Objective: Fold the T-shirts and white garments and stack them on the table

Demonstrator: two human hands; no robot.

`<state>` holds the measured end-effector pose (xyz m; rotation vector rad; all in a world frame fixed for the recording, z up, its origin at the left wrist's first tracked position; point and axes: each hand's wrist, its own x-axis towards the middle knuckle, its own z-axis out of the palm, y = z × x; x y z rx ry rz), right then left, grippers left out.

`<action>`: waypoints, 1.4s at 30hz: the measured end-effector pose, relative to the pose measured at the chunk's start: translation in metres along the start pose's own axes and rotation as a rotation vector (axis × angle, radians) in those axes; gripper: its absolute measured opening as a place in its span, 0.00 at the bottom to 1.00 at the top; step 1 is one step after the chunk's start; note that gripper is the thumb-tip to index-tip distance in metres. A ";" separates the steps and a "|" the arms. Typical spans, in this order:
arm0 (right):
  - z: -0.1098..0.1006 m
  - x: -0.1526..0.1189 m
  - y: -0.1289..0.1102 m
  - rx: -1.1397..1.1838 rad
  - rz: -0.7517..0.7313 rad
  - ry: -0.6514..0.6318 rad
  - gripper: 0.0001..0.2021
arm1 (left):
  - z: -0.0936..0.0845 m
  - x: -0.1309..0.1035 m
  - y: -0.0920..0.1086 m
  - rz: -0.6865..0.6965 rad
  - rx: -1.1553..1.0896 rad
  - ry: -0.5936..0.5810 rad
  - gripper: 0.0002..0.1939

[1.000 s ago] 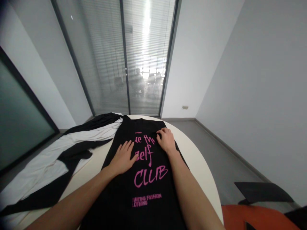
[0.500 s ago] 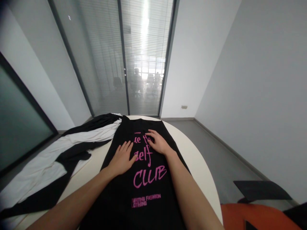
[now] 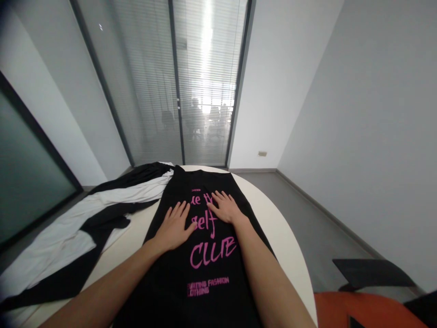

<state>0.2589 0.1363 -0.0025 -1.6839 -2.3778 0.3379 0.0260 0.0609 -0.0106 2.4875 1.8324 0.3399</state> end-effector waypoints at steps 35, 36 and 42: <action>-0.028 0.000 0.075 0.201 0.576 0.367 0.23 | 0.000 -0.001 -0.003 0.016 -0.027 0.003 0.42; -0.029 0.000 0.074 0.199 0.549 0.359 0.23 | 0.000 -0.001 -0.003 0.015 -0.028 0.003 0.42; -0.043 0.004 0.057 0.155 0.436 0.275 0.23 | -0.003 -0.002 -0.003 0.007 -0.032 -0.001 0.42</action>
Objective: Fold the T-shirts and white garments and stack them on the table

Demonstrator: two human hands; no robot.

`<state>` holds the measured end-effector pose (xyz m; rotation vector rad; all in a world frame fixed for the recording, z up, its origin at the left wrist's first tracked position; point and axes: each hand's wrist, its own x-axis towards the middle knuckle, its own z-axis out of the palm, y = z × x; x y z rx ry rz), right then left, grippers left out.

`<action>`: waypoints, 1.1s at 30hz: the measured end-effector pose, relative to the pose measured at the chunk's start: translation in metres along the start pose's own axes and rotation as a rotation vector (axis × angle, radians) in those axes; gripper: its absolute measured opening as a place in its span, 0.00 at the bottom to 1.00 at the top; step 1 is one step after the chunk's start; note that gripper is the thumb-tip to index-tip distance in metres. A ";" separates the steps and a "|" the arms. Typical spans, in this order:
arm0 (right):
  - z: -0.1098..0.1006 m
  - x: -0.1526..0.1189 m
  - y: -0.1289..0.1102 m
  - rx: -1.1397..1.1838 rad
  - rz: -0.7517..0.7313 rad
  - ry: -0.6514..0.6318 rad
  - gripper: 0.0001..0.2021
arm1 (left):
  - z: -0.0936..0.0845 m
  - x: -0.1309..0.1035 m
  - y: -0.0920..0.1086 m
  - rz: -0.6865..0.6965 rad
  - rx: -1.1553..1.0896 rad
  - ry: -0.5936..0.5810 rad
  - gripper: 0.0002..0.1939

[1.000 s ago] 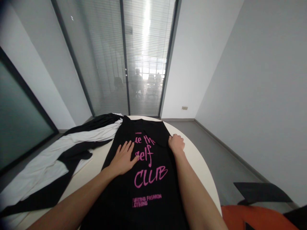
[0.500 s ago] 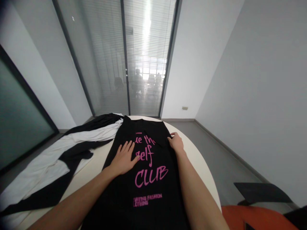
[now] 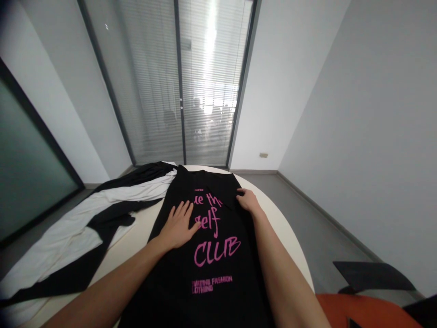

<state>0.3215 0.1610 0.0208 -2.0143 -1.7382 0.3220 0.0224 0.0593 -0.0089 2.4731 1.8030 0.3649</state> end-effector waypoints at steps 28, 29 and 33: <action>0.025 -0.046 -0.106 -0.044 -0.540 -0.365 0.27 | -0.002 -0.002 -0.001 0.005 -0.004 0.005 0.41; 0.021 -0.048 -0.105 -0.081 -0.530 -0.374 0.26 | -0.003 -0.003 0.000 0.005 -0.005 -0.001 0.41; 0.008 -0.057 -0.103 -0.289 -0.467 -0.454 0.33 | -0.006 -0.004 0.002 0.008 -0.009 -0.014 0.42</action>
